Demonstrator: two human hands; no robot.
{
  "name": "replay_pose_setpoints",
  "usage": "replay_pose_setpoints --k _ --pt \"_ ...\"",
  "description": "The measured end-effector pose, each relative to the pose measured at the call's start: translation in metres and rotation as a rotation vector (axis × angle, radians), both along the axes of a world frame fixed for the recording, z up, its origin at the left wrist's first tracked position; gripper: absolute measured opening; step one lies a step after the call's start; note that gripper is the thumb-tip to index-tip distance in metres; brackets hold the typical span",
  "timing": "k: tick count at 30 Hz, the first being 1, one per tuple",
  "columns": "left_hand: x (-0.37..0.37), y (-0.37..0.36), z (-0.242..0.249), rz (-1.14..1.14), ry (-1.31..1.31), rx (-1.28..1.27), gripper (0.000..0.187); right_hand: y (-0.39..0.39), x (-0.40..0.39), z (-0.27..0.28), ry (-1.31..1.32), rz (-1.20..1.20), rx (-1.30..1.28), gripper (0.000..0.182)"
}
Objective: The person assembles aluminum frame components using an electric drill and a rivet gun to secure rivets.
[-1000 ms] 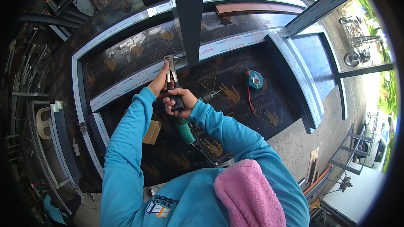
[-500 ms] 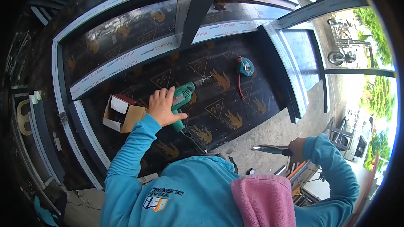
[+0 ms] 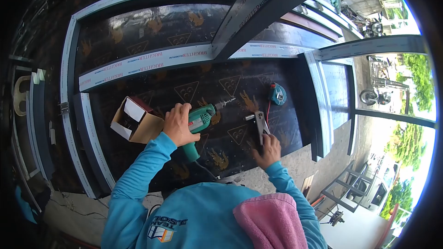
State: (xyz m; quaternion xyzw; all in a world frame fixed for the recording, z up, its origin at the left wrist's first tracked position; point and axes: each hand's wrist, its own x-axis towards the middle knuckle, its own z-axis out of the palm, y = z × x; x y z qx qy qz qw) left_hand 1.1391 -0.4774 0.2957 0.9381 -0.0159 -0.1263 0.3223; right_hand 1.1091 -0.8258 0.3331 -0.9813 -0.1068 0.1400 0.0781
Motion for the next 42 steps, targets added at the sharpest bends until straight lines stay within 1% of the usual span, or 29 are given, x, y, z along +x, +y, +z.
replay_pose_setpoints --k 1,2,3,5,6,8,9,10,11,12,14,15,18,20,21,22,23,24,25,27,28,29,31,33,34,35,37,39,42 --pt "0.0 0.0 0.007 -0.027 -0.057 0.054 0.076 0.03 0.017 -0.015 0.092 0.061 0.276 0.068" --pt "-0.003 -0.001 0.009 -0.035 -0.045 0.051 0.076 0.068 0.026 -0.032 0.435 -0.147 0.742 0.061" --pt "-0.005 -0.001 0.008 -0.035 -0.084 0.007 0.074 0.108 0.033 -0.048 0.756 -0.456 1.232 0.049" --pt "-0.003 0.0 0.02 -0.053 -0.136 -0.041 0.068 0.168 0.049 -0.071 0.953 -0.729 1.791 0.037" --pt "-0.003 0.004 0.025 -0.065 -0.13 -0.046 0.068 0.178 0.055 -0.071 0.945 -0.743 1.794 0.037" --pt "0.0 0.02 0.033 -0.007 -0.306 -0.245 0.076 0.2 0.072 -0.066 1.067 -0.793 1.77 0.028" --pt "0.002 0.031 0.042 0.142 -0.323 -0.43 0.075 0.215 0.081 -0.055 1.069 -0.795 1.769 0.028" --pt "-0.003 0.039 0.041 0.428 -0.222 -0.706 0.07 0.232 0.087 -0.038 0.999 -0.845 1.821 0.025" --pt "0.0 0.048 0.042 0.478 -0.142 -0.886 0.066 0.248 0.095 -0.024 0.924 -0.894 1.871 0.024" --pt "0.006 0.057 0.044 0.527 -0.058 -1.065 0.063 0.263 0.106 -0.016 0.919 -0.866 1.942 0.025" --pt "0.018 0.075 0.044 0.656 0.346 -1.593 0.057 0.292 0.125 -0.01 0.865 -0.795 1.964 0.029" --pt "0.029 0.087 0.05 0.576 0.288 -1.551 0.052 0.301 0.137 -0.005 0.906 -0.747 1.935 0.031" --pt "0.055 0.119 0.059 0.485 0.321 -1.476 0.053 0.298 0.158 0.011 0.985 -0.6 1.738 0.041" --pt "0.065 0.126 0.05 0.487 0.334 -1.479 0.055 0.286 0.163 -0.006 0.859 -0.093 1.619 0.051" --pt "0.068 0.127 0.038 0.542 0.401 -1.525 0.058 0.264 0.166 -0.008 0.834 0.029 1.401 0.053" --pt "0.072 0.127 0.028 0.596 0.466 -1.572 0.061 0.238 0.174 -0.022 0.862 0.055 1.261 0.043" --pt "0.077 0.125 0.022 0.594 0.471 -1.541 0.06 0.215 0.185 -0.023 0.749 0.061 1.104 0.03" --pt "0.083 0.124 0.017 0.591 0.466 -1.547 0.06 0.189 0.195 -0.033 0.548 0.05 1.015 0.023" --pt "0.088 0.122 0.012 0.592 0.492 -1.505 0.061 0.165 0.207 -0.035 0.395 -0.012 0.888 0.022" --pt "0.096 0.119 0.002 0.604 0.525 -1.448 0.064 0.128 0.238 -0.048 -0.037 0.081 0.707 0.035" --pt "0.099 0.121 -0.002 0.611 0.521 -1.452 0.064 0.124 0.249 -0.04 -0.091 0.125 0.592 0.041" --pt "0.102 0.123 -0.005 0.587 0.543 -1.452 0.064 0.124 0.265 -0.043 -0.251 0.274 0.56 0.044" --pt "0.107 0.122 -0.011 0.567 0.571 -1.454 0.063 0.127 0.295 -0.05 -0.404 0.421 0.52 0.047" --pt "0.112 0.119 -0.012 0.561 0.602 -1.423 0.064 0.129 0.317 -0.058 0.095 0.582 0.375 0.047" --pt "0.113 0.119 -0.012 0.565 0.611 -1.426 0.064 0.132 0.323 -0.064 0.103 0.579 0.373 0.047" --pt "0.114 0.12 -0.012 0.554 0.612 -1.421 0.064 0.14 0.328 -0.07 0.019 0.719 0.287 0.043" --pt "0.116 0.121 -0.014 0.549 0.614 -1.418 0.064 0.146 0.331 -0.074 -0.061 0.862 0.2 0.039" --pt "0.118 0.122 -0.015 0.554 0.63 -1.418 0.065 0.149 0.33 -0.073 0.227 0.706 0.224 0.037" --pt "0.117 0.122 -0.014 0.576 0.646 -1.453 0.066 0.151 0.33 -0.075 0.232 0.744 0.252 0.035"
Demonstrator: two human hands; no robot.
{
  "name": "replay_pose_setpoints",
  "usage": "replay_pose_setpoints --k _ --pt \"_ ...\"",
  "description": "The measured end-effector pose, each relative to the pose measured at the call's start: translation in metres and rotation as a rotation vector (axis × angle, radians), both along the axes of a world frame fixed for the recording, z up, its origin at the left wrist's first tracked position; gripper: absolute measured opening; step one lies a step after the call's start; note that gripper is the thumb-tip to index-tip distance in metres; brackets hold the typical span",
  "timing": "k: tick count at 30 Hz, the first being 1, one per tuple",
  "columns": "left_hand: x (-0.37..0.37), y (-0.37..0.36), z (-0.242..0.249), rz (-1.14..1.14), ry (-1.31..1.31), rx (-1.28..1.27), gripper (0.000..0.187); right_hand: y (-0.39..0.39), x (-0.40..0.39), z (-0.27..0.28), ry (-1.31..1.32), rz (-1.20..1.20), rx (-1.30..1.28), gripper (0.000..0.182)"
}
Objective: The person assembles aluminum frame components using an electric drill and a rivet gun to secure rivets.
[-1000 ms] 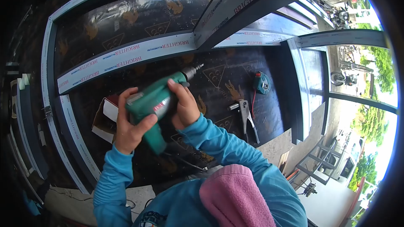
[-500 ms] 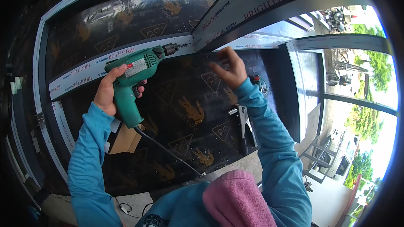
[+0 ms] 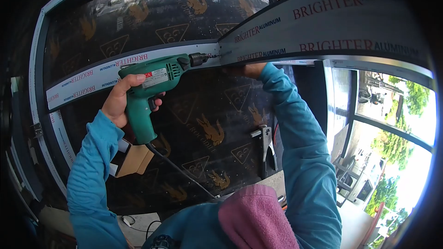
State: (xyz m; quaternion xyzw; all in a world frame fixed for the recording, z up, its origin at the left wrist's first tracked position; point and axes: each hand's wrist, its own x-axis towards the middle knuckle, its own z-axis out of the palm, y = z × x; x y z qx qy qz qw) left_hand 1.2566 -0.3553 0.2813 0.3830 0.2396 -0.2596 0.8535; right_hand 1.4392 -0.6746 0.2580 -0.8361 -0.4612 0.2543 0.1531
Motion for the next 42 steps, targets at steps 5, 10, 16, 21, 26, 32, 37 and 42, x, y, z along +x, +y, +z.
replay_pose_setpoints --k 5,10,16,21,26,32,37,42 --pt "0.001 0.003 0.001 -0.002 0.013 -0.026 0.066 0.002 -0.001 0.009 0.028 -0.025 -0.077 0.035" --pt "0.0 0.005 -0.003 -0.012 0.027 -0.038 0.067 -0.011 0.004 -0.012 0.015 0.017 -0.022 0.035" --pt "0.002 0.006 -0.001 -0.015 0.053 -0.075 0.061 -0.002 0.0 -0.002 0.142 -0.097 -0.071 0.036" --pt "0.007 0.002 0.003 0.027 0.039 -0.039 0.058 -0.001 -0.004 -0.011 0.615 -0.363 0.207 0.04" --pt "0.009 0.006 0.005 -0.067 0.072 0.015 0.065 -0.005 -0.003 -0.003 0.094 -0.117 -0.129 0.052" --pt "0.01 0.005 0.007 -0.037 0.103 0.037 0.063 -0.001 -0.006 -0.003 0.202 -0.197 0.23 0.061" --pt "0.011 0.002 0.01 -0.014 0.108 0.043 0.062 0.001 -0.003 -0.01 0.247 -0.234 0.425 0.066" --pt "0.012 0.002 0.01 -0.006 0.102 0.048 0.063 0.005 -0.001 -0.012 0.271 -0.255 0.529 0.072"
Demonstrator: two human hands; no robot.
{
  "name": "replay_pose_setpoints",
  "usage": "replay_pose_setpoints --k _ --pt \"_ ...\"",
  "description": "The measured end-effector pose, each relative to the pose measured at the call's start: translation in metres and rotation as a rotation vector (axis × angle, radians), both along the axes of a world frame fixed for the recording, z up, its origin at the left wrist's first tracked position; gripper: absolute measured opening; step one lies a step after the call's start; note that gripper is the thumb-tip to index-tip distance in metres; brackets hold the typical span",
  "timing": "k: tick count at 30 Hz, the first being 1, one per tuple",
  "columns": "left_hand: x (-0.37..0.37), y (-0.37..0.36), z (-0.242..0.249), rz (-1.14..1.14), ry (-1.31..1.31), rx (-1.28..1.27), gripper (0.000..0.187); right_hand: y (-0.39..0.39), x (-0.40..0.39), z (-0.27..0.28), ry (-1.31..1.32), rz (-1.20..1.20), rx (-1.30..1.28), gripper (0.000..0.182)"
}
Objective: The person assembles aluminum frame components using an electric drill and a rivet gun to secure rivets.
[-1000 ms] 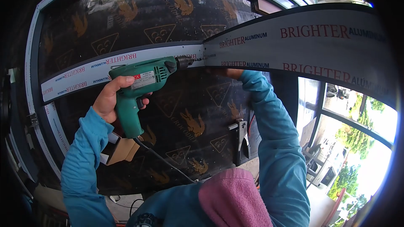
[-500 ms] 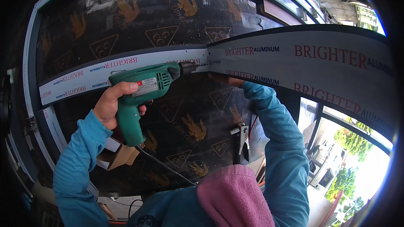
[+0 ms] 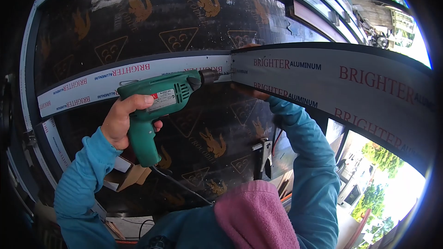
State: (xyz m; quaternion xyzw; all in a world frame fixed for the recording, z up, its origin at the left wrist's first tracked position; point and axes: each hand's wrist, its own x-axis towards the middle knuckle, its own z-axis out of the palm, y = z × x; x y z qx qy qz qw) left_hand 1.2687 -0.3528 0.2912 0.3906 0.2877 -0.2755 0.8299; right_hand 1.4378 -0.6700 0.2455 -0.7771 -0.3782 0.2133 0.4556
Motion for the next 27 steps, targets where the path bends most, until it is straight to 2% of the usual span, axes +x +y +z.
replay_pose_setpoints --k 7,10,17,20,22,26,27 --pt "0.002 0.001 0.002 -0.024 0.019 -0.003 0.063 0.004 0.002 -0.002 -0.065 0.013 0.043 0.083" --pt "0.002 0.001 0.003 -0.022 0.032 -0.004 0.064 0.007 -0.002 0.006 -0.048 -0.066 -0.001 0.075" --pt "0.008 -0.006 0.002 -0.03 0.017 -0.027 0.062 0.007 -0.002 0.003 -0.058 -0.045 0.01 0.079" --pt "0.012 -0.008 0.002 -0.042 -0.006 -0.019 0.058 0.012 -0.004 0.015 -0.01 -0.076 0.017 0.061" --pt "0.008 -0.011 0.002 -0.058 -0.003 -0.028 0.057 0.007 -0.002 0.013 -0.011 -0.033 -0.106 0.057" --pt "0.006 -0.017 0.022 -0.028 -0.142 0.107 0.054 -0.01 0.003 -0.001 -0.045 0.119 -0.543 0.048" --pt "0.005 -0.019 0.027 0.001 -0.191 0.164 0.048 -0.012 0.004 -0.004 -0.048 0.152 -0.621 0.046"
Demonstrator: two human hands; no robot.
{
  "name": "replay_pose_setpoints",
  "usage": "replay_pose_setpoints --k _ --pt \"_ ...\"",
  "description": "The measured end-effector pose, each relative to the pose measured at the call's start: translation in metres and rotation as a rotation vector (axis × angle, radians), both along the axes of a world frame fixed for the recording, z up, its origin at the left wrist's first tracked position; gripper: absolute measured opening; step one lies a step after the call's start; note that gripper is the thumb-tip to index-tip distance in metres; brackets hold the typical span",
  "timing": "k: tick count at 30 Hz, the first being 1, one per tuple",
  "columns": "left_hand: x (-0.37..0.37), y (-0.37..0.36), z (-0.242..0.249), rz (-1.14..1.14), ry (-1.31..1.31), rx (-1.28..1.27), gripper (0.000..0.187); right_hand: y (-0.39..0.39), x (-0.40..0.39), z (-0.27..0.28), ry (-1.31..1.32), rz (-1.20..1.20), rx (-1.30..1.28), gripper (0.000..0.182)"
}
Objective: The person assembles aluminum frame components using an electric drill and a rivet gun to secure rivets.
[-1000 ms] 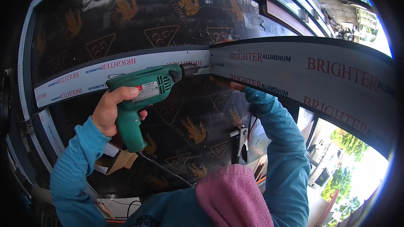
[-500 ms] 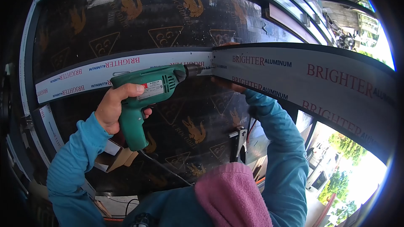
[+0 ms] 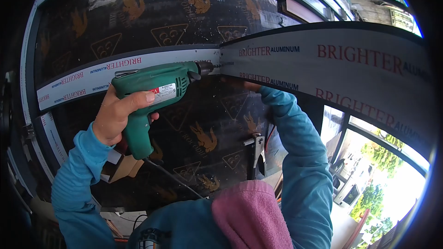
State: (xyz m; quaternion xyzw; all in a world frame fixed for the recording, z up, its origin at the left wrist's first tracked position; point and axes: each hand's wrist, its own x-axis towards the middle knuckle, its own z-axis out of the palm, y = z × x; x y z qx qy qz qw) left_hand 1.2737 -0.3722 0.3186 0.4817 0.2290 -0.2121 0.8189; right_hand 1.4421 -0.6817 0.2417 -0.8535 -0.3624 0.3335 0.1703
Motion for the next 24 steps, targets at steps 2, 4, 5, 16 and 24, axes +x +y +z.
replay_pose_setpoints --k 2,4,5,16,24 --pt "-0.005 -0.005 0.011 0.023 -0.049 0.066 0.043 0.001 0.001 -0.002 -0.004 0.045 -0.072 0.042" --pt "-0.012 -0.008 0.022 0.063 0.015 0.038 0.043 0.002 0.001 0.005 -0.051 0.11 0.0 0.037" --pt "-0.021 -0.011 0.025 0.059 0.012 0.053 0.043 0.002 0.001 0.008 -0.093 0.177 0.062 0.033" --pt "-0.167 -0.127 -0.012 0.3 0.059 -0.184 0.039 -0.157 -0.162 0.024 -0.235 -0.894 0.66 0.041" --pt "-0.165 -0.165 -0.075 0.318 -0.003 -0.081 0.045 -0.187 -0.316 0.009 -0.448 -0.697 0.121 0.085"
